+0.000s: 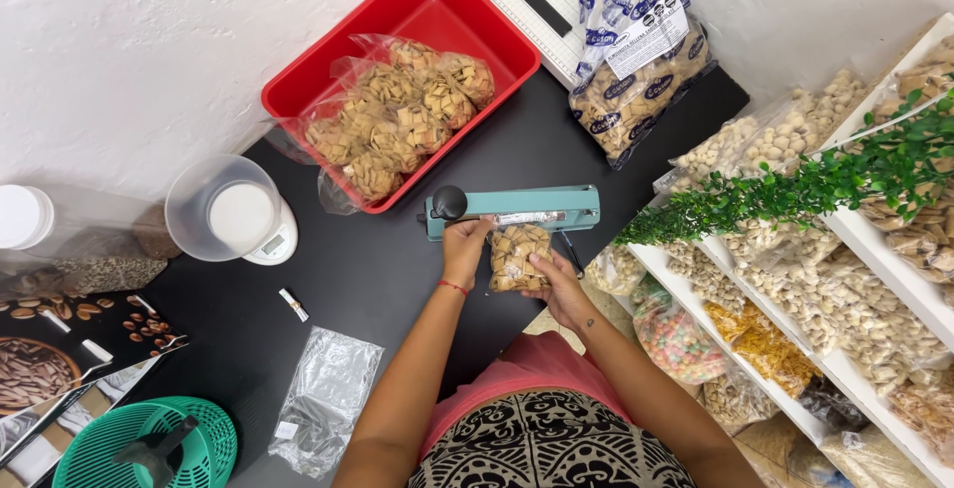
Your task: Packaging snacks from a large container into small plastic bags and sealing them using a heat sealer
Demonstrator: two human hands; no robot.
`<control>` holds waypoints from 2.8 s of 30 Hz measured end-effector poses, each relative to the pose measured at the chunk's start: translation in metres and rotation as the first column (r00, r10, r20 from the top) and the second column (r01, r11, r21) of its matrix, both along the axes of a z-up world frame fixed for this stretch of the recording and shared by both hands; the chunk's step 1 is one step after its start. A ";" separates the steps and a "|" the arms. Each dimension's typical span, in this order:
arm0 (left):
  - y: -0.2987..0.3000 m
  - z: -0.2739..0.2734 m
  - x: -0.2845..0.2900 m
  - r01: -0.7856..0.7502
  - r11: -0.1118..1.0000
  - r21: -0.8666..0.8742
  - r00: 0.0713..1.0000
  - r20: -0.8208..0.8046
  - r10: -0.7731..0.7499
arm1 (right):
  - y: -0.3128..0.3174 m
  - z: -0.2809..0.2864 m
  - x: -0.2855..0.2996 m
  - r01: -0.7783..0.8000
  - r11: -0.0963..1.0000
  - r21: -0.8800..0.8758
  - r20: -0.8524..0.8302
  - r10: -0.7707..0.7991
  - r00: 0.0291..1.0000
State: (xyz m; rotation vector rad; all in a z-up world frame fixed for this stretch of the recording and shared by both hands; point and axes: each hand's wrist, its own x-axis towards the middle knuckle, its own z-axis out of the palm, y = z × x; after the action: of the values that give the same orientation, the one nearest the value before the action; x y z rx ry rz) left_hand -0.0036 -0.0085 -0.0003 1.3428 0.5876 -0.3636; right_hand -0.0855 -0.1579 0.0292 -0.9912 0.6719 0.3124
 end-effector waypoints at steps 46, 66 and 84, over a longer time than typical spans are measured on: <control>0.053 0.117 0.092 0.663 0.167 0.730 0.565 -0.342 -0.751 | -0.017 -0.026 -0.002 -0.056 0.997 -0.043 -0.014 0.056 0.998; 0.048 0.108 0.093 0.644 0.191 0.740 0.604 -0.340 -0.720 | -0.037 -0.102 -0.009 -0.154 0.988 -0.015 0.040 0.155 0.987; 0.047 0.099 0.094 0.634 0.171 0.754 0.613 -0.355 -0.705 | -0.030 -0.065 -0.005 -0.146 0.989 0.002 0.037 0.145 0.989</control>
State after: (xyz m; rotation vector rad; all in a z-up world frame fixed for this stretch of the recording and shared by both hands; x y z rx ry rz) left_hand 0.0901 0.0386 0.0989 2.5961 -0.0360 -0.8252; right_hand -0.0902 -0.1876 -0.0356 -1.0413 0.5664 0.4227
